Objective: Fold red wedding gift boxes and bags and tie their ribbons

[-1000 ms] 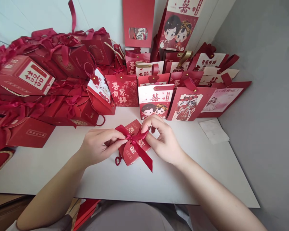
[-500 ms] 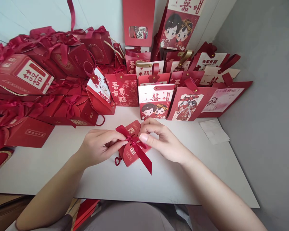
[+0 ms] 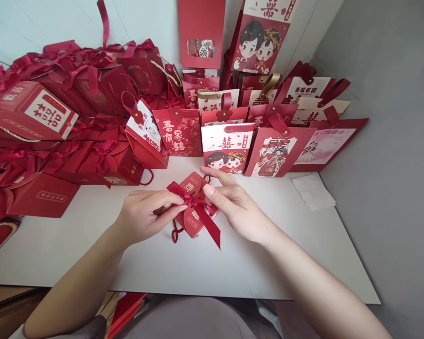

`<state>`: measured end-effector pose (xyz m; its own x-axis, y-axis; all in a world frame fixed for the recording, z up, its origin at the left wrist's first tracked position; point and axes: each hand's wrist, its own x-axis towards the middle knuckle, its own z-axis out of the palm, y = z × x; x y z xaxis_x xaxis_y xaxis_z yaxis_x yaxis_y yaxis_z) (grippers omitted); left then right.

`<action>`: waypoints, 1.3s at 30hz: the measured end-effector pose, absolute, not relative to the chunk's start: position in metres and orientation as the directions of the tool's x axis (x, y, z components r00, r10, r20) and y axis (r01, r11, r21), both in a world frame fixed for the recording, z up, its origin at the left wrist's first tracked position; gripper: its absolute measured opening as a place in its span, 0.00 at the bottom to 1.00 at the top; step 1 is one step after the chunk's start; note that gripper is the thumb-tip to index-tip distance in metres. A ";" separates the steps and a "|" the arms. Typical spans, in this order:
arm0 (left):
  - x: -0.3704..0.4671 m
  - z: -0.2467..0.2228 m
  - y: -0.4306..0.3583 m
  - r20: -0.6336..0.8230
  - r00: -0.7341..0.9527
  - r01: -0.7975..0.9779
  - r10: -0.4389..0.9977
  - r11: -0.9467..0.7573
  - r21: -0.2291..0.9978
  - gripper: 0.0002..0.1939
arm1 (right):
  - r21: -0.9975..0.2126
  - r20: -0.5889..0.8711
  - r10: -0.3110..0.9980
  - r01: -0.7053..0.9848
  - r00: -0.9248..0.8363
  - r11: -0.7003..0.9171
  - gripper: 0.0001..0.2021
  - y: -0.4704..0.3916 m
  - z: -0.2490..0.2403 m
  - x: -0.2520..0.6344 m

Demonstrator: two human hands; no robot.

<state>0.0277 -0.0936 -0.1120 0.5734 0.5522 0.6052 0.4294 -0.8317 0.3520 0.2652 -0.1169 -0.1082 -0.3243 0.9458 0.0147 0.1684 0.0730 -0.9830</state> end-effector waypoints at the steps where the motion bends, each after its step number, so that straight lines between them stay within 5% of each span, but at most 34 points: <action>1: 0.028 -0.112 -0.094 0.605 0.572 0.433 0.553 -0.831 0.350 0.06 | -0.989 0.000 0.944 0.137 -0.331 0.048 0.26 -0.116 -0.109 0.265; 6: 0.028 -0.111 -0.094 0.597 0.576 0.438 0.559 -0.827 0.352 0.05 | -0.997 0.061 0.924 -0.058 -0.377 0.042 0.22 -0.112 -0.114 0.265; 12: 0.029 -0.113 -0.095 0.597 0.569 0.433 0.565 -0.823 0.366 0.05 | -0.996 0.078 0.952 -0.064 -0.296 0.062 0.11 -0.110 -0.118 0.268; 15: 0.032 -0.114 -0.096 0.607 0.555 0.447 0.570 -0.819 0.360 0.05 | -0.994 0.111 0.952 -0.013 -0.284 0.112 0.09 -0.108 -0.120 0.269; 20: 0.034 -0.115 -0.099 0.628 0.540 0.473 0.561 -0.819 0.326 0.04 | -0.985 0.114 0.960 0.097 -0.255 0.143 0.21 -0.110 -0.118 0.264; 31: 0.035 -0.116 -0.099 0.646 0.516 0.469 0.562 -0.817 0.337 0.04 | -0.923 0.218 0.952 0.271 -0.213 0.272 0.05 -0.113 -0.117 0.263; 39: 0.030 -0.115 -0.095 0.633 0.546 0.471 0.549 -0.826 0.309 0.04 | -0.702 0.448 0.835 0.453 -0.318 0.549 0.03 -0.113 -0.113 0.266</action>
<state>0.0301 -0.0945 -0.1154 0.5463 0.5486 0.6329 0.4711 -0.8260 0.3094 0.2659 -0.1134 -0.1126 -0.3183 0.8354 0.4481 0.4535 0.5493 -0.7019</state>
